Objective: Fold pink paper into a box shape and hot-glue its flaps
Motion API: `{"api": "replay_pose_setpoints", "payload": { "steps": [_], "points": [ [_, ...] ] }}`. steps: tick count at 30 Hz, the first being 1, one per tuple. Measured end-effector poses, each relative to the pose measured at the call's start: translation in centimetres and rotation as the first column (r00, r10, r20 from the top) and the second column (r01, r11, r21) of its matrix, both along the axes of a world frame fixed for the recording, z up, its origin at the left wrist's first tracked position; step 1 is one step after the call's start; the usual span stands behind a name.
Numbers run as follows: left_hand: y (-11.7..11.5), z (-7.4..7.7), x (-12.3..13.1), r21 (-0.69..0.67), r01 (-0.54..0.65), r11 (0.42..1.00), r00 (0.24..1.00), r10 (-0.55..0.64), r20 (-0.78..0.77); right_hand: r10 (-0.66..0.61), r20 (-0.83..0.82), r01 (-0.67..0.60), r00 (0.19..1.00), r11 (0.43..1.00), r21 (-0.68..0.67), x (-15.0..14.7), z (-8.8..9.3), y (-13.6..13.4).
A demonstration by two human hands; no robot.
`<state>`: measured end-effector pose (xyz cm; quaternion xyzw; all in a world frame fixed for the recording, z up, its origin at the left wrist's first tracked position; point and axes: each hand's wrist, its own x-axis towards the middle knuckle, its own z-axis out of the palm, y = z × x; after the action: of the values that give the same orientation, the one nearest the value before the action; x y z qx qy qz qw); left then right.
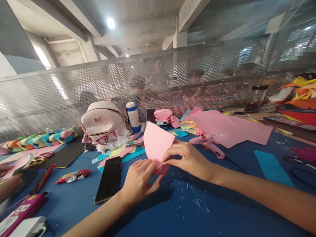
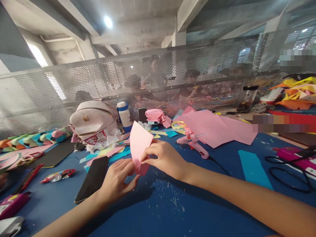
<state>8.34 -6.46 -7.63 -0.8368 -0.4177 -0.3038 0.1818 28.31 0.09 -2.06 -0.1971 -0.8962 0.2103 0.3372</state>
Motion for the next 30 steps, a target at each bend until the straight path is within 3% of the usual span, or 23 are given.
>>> {"api": "replay_pose_setpoints", "payload": {
  "steps": [4, 16, 25, 30],
  "points": [
    [0.1, 0.1, -0.2, 0.097, -0.047, 0.994, 0.990, 0.059, -0.126, -0.045, -0.027, 0.043, 0.999, 0.994, -0.103, -0.2, -0.3, 0.3],
    [0.0, 0.5, -0.1, 0.110, 0.014, 0.994, 0.973, 0.012, -0.230, -0.011, -0.045, 0.002, 0.999, 0.980, -0.200, -0.3, -1.0, 0.8],
    [0.2, 0.5, -0.5, 0.086, 0.024, 0.996, 0.984, -0.009, -0.178, 0.001, -0.027, -0.005, 1.000, 0.988, -0.155, -0.3, -0.9, 0.7],
    [0.3, 0.2, -0.5, 0.078, 0.038, 0.996, 0.986, -0.025, -0.163, 0.079, 0.001, -0.078, 0.997, 0.989, -0.122, -0.3, -1.0, 0.9]
  ]
}}
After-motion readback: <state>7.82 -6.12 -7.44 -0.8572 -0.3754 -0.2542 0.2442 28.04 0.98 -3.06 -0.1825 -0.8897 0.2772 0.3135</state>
